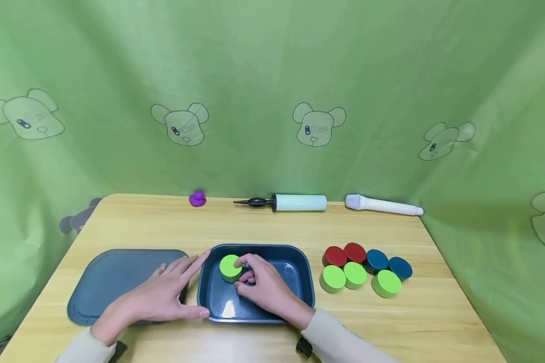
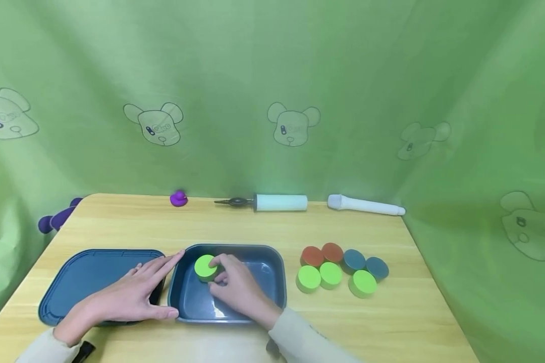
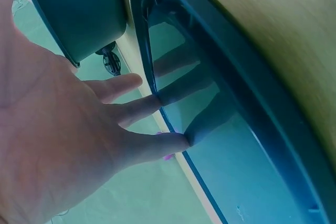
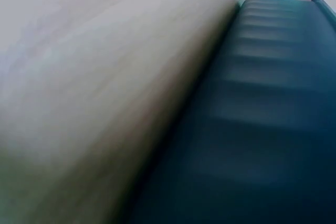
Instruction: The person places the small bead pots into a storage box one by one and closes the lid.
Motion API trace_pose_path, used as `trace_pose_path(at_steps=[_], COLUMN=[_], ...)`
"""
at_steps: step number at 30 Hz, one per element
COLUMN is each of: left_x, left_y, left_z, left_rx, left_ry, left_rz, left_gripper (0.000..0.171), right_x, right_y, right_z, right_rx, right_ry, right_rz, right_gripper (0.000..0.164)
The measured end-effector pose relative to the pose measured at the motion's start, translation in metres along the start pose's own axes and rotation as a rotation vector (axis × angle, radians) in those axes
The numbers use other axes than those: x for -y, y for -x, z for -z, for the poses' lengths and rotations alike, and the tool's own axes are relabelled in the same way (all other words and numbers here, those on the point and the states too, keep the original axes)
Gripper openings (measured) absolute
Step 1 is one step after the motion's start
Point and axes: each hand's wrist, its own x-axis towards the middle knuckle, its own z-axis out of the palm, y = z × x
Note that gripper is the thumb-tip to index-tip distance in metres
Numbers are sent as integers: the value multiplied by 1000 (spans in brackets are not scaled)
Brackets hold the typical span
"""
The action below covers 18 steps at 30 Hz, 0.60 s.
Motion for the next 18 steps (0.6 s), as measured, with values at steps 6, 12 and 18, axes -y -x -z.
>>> trace_pose_path(at_steps=[6,12,18], left_x=[-2,-6,-8], left_y=[-3,-1,1], left_z=[-1,-4,-3], left_rx=[0,-13,-20], left_ry=[-13,-23,-33], left_rz=[-1,-14,1], left_gripper=[117,122,121], right_x=[-2,-4,0], right_y=[-1,3,11], right_z=[1,6,23], right_rx=[67,67,-18], right_ry=[-47,-95,-132], right_rz=[15,-40,-40], right_gripper=[46,52,50])
